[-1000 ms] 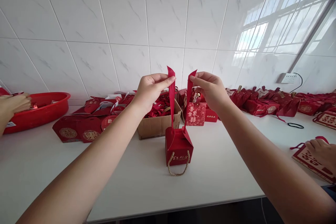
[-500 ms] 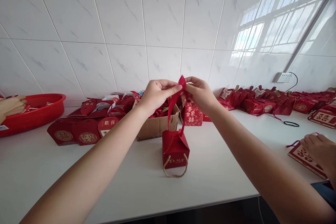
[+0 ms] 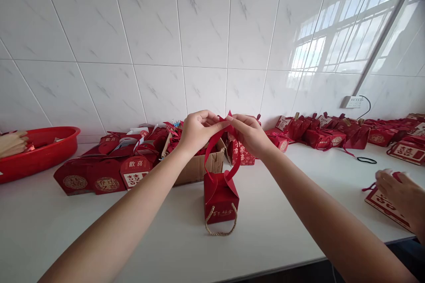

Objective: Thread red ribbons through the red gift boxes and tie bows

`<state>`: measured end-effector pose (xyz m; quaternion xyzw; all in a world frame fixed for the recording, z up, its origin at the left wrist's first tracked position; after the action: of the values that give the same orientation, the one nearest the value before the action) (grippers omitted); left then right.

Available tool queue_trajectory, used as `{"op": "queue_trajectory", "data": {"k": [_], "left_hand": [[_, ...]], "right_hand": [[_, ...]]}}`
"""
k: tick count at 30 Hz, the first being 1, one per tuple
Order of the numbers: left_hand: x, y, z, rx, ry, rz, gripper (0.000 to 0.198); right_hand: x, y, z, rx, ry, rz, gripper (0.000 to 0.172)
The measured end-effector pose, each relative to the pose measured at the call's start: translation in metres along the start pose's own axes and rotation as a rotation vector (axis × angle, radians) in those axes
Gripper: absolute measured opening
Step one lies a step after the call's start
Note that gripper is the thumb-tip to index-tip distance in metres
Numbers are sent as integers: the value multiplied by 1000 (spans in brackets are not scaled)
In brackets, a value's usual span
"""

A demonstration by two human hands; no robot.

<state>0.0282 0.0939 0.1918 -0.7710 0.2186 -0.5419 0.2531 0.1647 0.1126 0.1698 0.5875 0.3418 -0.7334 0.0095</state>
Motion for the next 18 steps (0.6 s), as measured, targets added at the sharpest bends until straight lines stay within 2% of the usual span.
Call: {"op": "queue_trajectory", "data": {"k": [4,8,13,18], "left_hand": [[-1,1,-2,53,-8,58,31],[-5,2,-2,14,42,4,31],[-15,2,-1,-81,206,-118,31],[-14,4,1,-84,279,-119,27]], "right_hand": [[6,2,2,13,-70,59,26],[13,2,2,5,-111,76,25],[18,5,-2,-5,-29,45,29],[15,8,0,31,46,-9,30]]}}
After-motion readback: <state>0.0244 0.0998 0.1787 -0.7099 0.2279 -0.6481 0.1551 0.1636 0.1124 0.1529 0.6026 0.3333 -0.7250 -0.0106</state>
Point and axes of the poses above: each hand's wrist, its own y-axis away from the middle knuckle, its own z-axis out of the palm, x = y × z, the point moved 5 cm from there along -y, towards the middle knuckle, and after that the axes turned 1 degree about -x, right-handed, at the moved point
